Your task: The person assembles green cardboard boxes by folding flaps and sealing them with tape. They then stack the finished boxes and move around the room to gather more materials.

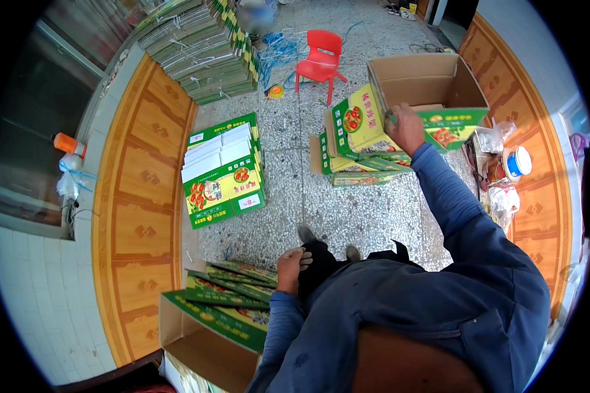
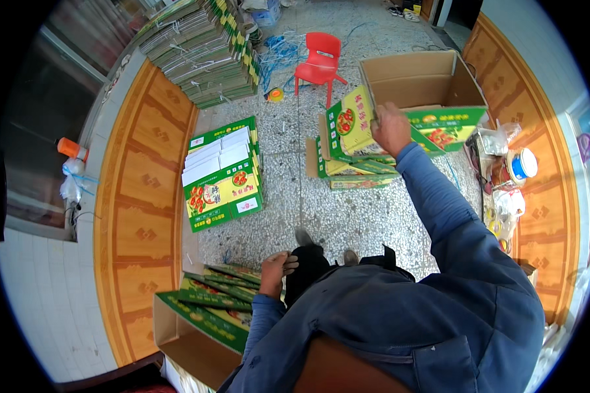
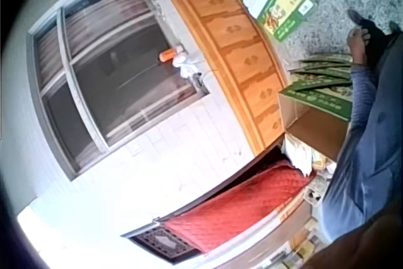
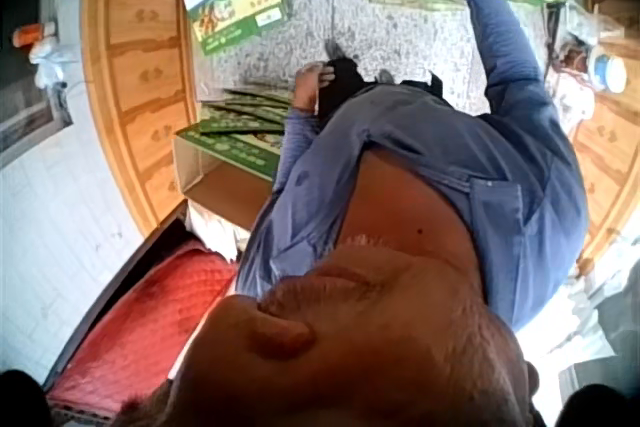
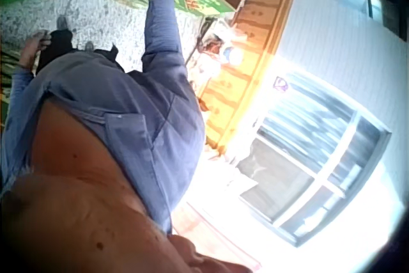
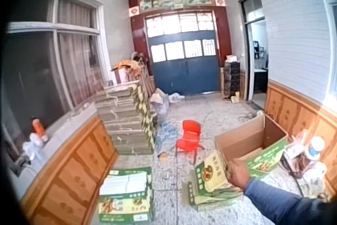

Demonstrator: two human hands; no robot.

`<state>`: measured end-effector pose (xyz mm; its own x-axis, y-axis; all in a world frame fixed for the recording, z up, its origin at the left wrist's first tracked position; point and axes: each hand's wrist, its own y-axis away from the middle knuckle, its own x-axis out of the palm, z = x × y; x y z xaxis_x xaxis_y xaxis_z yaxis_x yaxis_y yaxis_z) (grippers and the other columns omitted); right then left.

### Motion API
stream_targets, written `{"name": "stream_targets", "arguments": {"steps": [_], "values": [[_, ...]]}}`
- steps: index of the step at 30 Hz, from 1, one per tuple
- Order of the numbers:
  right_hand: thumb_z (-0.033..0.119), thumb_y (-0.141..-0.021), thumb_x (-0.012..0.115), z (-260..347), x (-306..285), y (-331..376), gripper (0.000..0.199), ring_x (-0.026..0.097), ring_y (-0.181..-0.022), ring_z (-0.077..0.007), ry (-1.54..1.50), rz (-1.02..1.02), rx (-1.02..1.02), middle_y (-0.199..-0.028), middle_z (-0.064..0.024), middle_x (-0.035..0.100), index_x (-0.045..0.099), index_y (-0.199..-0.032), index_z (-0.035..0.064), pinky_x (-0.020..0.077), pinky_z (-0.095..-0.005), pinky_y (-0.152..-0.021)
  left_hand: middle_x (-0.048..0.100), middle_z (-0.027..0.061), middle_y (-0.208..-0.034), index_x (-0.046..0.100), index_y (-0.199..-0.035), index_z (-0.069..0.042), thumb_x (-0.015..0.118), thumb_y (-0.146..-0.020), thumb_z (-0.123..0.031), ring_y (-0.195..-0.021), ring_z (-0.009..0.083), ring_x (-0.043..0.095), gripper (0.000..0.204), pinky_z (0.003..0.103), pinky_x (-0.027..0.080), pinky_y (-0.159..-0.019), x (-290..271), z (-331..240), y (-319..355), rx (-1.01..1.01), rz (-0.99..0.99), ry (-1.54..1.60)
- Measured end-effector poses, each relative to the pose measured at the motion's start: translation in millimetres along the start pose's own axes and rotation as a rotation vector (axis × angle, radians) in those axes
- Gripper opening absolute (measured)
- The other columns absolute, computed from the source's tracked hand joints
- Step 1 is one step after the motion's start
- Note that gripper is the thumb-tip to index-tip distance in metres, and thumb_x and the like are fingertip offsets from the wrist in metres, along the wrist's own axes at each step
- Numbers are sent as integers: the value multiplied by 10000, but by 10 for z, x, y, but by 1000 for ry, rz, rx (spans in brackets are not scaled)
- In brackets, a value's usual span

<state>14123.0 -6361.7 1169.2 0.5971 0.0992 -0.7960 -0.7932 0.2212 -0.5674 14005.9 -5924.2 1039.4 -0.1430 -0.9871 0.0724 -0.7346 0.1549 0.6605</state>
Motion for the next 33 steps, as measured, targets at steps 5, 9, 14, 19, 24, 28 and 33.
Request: {"name": "stream_targets", "arguments": {"steps": [5, 9, 14, 19, 24, 28, 33], "values": [[230, -698, 699, -175, 618, -739, 312, 532, -975, -315, 369, -73, 40, -974, -120, 556, 607, -959, 86, 425, -450, -815, 704, 147, -989, 607, -1112, 6, 580, -911, -251, -815, 242, 700, 328, 334, 529, -680, -705, -450, -1248, -45, -16, 19], [375, -698, 736, -470, 1071, -795, 502, 520, -1049, -326, 556, 63, 323, -1049, -132, 559, 582, -1073, 79, 428, -468, -858, 697, 151, -964, 611, -1112, 19, 557, -886, -231, -791, 233, 693, 341, 316, 521, -645, -1336, -929, -2033, -151, -115, 69], [520, -803, 636, -544, 1173, -753, 575, 609, -1017, -377, 337, 421, 747, -1094, -206, 625, 575, -1126, 47, 481, -506, -850, 692, 152, -909, 610, -1058, 33, 549, -892, -227, -721, 223, 676, 315, 286, 498, -584, -1775, -1838, -2838, -57, -93, 37], [383, -797, 660, -212, 1385, -904, 428, 662, -828, -393, 385, 528, 710, -894, -240, 669, 571, -1019, 28, 523, -487, -749, 671, 144, -1011, 571, -1130, 19, 541, -918, -288, -826, 229, 658, 374, 326, 494, -707, -1762, -2630, -3557, -78, 50, 56], [289, -771, 678, -312, 1346, -845, 357, 657, -794, -395, 395, 509, 713, -838, -236, 665, 577, -988, 24, 523, -487, -727, 651, 157, -1063, 540, -1162, 17, 518, -937, -288, -890, 249, 648, 380, 351, 493, -769, -1393, -2880, -4065, -114, 194, 84], [268, -765, 689, -469, 1339, -802, 342, 650, -790, -392, 394, 552, 659, -845, -229, 662, 579, -996, 41, 514, -485, -720, 652, 148, -1042, 539, -1160, 13, 534, -927, -264, -878, 248, 644, 361, 357, 492, -761, -1434, -2832, -4454, -201, 229, 87], [272, -766, 703, -898, 1185, -535, 366, 636, -844, -400, 367, 568, 621, -863, -223, 658, 580, -1039, 63, 503, -484, -741, 648, 121, -1007, 575, -1087, -12, 551, -914, -224, -801, 237, 647, 274, 341, 503, -689, -2035, -2645, -4458, -254, 23, -22]]}}
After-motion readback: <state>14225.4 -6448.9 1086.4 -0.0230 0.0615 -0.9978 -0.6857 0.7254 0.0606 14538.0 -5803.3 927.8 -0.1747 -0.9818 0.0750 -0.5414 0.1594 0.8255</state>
